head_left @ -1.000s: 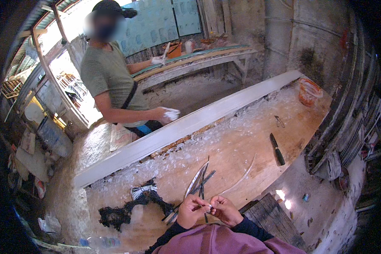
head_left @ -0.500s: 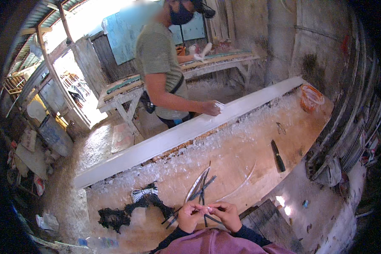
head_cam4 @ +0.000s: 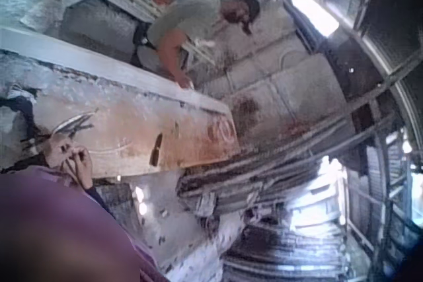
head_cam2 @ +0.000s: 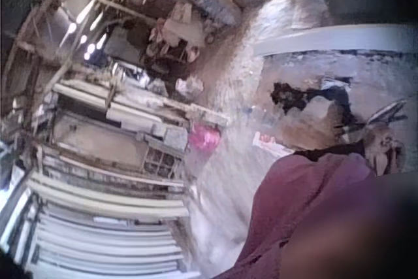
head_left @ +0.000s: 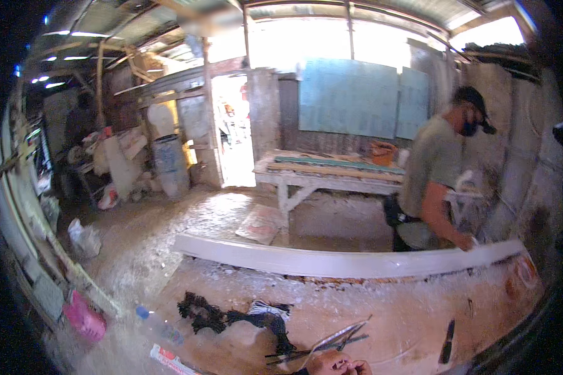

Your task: The person walks through a workshop area and retrieves a knife and a white cable. They stand at a workbench and repeatedly strip and cut sections of the cable while another person wipes a long white board in the background.

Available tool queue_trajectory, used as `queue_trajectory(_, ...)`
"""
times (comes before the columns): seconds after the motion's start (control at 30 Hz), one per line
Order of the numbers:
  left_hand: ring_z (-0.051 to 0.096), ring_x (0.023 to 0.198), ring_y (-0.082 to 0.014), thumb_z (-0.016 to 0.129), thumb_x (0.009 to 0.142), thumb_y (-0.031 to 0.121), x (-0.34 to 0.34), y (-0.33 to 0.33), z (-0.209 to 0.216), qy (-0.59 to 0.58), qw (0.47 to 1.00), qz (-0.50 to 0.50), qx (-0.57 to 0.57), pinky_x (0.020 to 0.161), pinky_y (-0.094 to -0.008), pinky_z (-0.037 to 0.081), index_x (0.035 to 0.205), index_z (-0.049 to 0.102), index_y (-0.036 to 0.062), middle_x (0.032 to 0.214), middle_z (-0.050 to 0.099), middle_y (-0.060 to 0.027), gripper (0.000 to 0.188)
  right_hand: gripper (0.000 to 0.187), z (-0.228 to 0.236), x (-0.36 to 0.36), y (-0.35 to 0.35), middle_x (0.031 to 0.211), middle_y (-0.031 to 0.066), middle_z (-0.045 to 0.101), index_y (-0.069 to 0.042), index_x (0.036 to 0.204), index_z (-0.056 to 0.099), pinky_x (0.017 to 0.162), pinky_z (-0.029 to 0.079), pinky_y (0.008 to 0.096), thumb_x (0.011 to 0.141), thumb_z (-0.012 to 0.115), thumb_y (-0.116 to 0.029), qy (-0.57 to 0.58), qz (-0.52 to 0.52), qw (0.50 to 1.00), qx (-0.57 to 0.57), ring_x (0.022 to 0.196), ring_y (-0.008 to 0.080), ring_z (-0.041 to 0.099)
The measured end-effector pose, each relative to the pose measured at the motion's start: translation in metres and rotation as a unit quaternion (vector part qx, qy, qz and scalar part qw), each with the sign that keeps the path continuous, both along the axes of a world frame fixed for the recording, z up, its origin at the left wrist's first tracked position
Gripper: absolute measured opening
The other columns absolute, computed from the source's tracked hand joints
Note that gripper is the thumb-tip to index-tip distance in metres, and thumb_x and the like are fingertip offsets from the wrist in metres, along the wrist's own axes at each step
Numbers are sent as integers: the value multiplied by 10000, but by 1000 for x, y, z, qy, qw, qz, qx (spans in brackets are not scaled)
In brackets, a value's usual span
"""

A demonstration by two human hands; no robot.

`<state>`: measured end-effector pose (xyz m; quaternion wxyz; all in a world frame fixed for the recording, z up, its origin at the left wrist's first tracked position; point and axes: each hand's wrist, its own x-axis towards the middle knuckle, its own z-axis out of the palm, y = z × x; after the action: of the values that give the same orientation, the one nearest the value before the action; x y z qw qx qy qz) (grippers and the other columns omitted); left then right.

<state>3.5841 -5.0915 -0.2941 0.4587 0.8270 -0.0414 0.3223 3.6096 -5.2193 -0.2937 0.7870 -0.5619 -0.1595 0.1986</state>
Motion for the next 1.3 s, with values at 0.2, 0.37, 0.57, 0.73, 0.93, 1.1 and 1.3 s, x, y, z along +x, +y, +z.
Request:
queue_trajectory(0.2, 531, 580, -202, 625, 674, 139, -2, 2, -9, 50, 997, 9, -60, 515, -301, 428, 732, 582, 95, 652, 528, -58, 84, 94, 13, 4, -3, 799, 28, 503, -60, 863, 491, 704, 432, 249, 847, 516, -149, 67, 73, 995, 6, 735, 100, 490)
queue_trajectory(0.37, 523, 593, -89, 614, 735, 127, -5, 7, -2, 142, 937, -90, -305, 516, -231, 418, 795, 575, 73, 666, 528, 5, 89, 84, 22, 2, 0, 823, 22, 489, -64, 866, 491, 727, 426, 259, 826, 539, -121, 179, 94, 977, 59, 714, 98, 469)
queue_trajectory(0.57, 518, 618, -73, 592, 768, 115, -11, 10, -1, 135, 923, -144, -331, 532, -229, 424, 833, 566, 58, 706, 536, 19, 90, 76, 19, 0, 5, 796, 18, 516, -62, 852, 514, 695, 438, 253, 817, 556, -114, 190, 88, 975, 74, 696, 92, 486)
queue_trajectory(0.73, 534, 609, -127, 606, 771, 156, -7, 7, -3, 81, 982, -43, -166, 532, -239, 429, 787, 577, 55, 695, 544, -39, 106, 78, 19, 0, 5, 796, 32, 542, -44, 870, 526, 701, 441, 251, 817, 549, -96, 198, 43, 977, 63, 726, 102, 509)
queue_trajectory(0.93, 540, 616, -154, 658, 734, 181, -5, 8, -1, 12, 992, -42, -121, 518, -259, 435, 774, 580, 38, 704, 538, -70, 168, 115, 25, -1, 5, 911, 90, 583, -1, 911, 542, 776, 438, 271, 819, 528, -69, 173, 18, 984, 29, 846, 158, 549)
queue_trajectory(1.1, 537, 616, -163, 655, 733, 171, -7, 9, -1, 56, 990, -30, -128, 524, -262, 439, 759, 559, 32, 704, 524, -71, 171, 109, 21, 1, 4, 899, 100, 595, 11, 886, 560, 790, 436, 275, 803, 547, -60, 144, -4, 989, -20, 853, 165, 557)
queue_trajectory(1.3, 538, 651, -134, 622, 760, 109, -1, 11, -14, 66, 978, -87, -177, 573, -250, 445, 764, 545, 27, 703, 524, -52, 112, 100, 18, 0, 5, 825, 80, 597, 3, 865, 564, 741, 438, 255, 784, 575, -55, 84, -33, 995, -30, 780, 147, 556)
